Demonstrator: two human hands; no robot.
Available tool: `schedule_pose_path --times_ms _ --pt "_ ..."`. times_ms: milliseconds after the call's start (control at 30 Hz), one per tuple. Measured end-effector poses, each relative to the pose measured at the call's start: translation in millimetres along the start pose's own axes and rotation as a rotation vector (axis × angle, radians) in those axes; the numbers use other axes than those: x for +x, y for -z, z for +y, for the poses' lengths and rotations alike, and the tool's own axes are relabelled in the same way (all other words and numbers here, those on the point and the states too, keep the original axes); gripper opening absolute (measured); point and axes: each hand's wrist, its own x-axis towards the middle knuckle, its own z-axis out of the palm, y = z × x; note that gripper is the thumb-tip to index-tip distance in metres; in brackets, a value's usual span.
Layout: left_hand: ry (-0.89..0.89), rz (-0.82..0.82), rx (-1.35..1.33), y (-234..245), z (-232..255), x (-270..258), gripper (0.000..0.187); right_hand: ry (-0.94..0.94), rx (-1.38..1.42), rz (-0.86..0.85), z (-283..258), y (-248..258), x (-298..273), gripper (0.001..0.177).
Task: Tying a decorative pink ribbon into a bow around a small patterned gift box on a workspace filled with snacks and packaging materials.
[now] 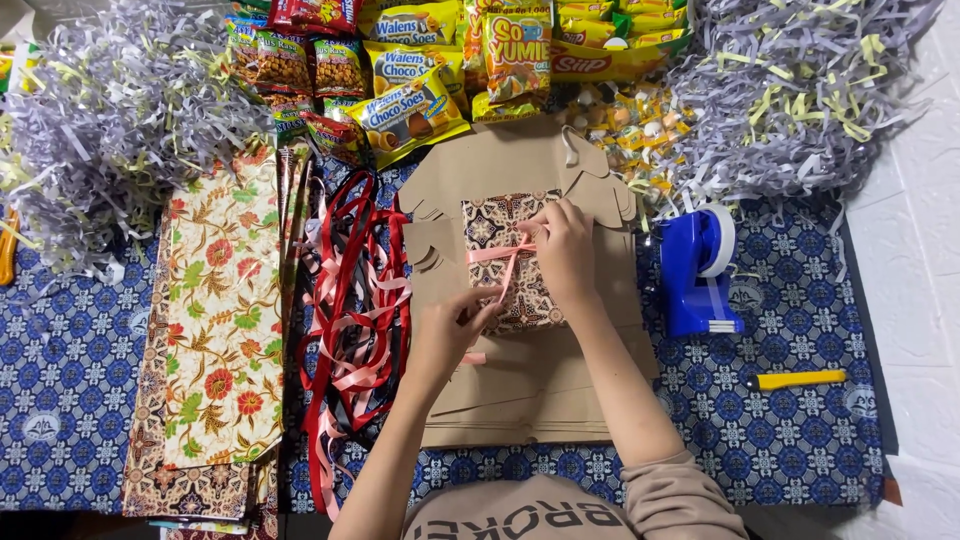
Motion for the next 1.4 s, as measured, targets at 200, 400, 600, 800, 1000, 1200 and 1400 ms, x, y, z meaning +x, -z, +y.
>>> schedule_pose_path --times_ms 200,400,600,800,1000,1200,1400 --pt "-0.291 0.189 0.316 2.4 27.7 -5.1 0.026 0.058 -0.091 0.007 4.2 -5.0 -1.0 0.035" --pt "-0.554 0.485 0.618 -30.7 -1.3 36.1 0.039 0.07 -0.074 0.009 -0.5 0.0 0.4 0.036" --pt "-0.551 0.494 0.801 -32.7 5.9 46.6 0.028 0.076 -0.061 0.006 8.8 -5.7 -0.2 0.037" --pt "-0.476 0.32 0.38 -24.7 9.0 40.2 0.012 0.057 -0.06 -0.007 3.7 -1.6 -0.3 0.036" --pt "-0.237 0.149 0.148 -9.0 19.8 26.7 0.012 0.07 -0.012 0.003 6.2 -2.6 0.1 0.036" --pt "-0.089 0.058 -0.097 -8.9 20.6 29.3 0.018 0.095 -0.064 0.031 3.5 -1.2 0.5 0.037" --pt "-0.131 0.01 -0.244 -10.8 14.2 34.5 0.02 0.105 -0.046 0.026 1.6 0.1 1.2 0.036"
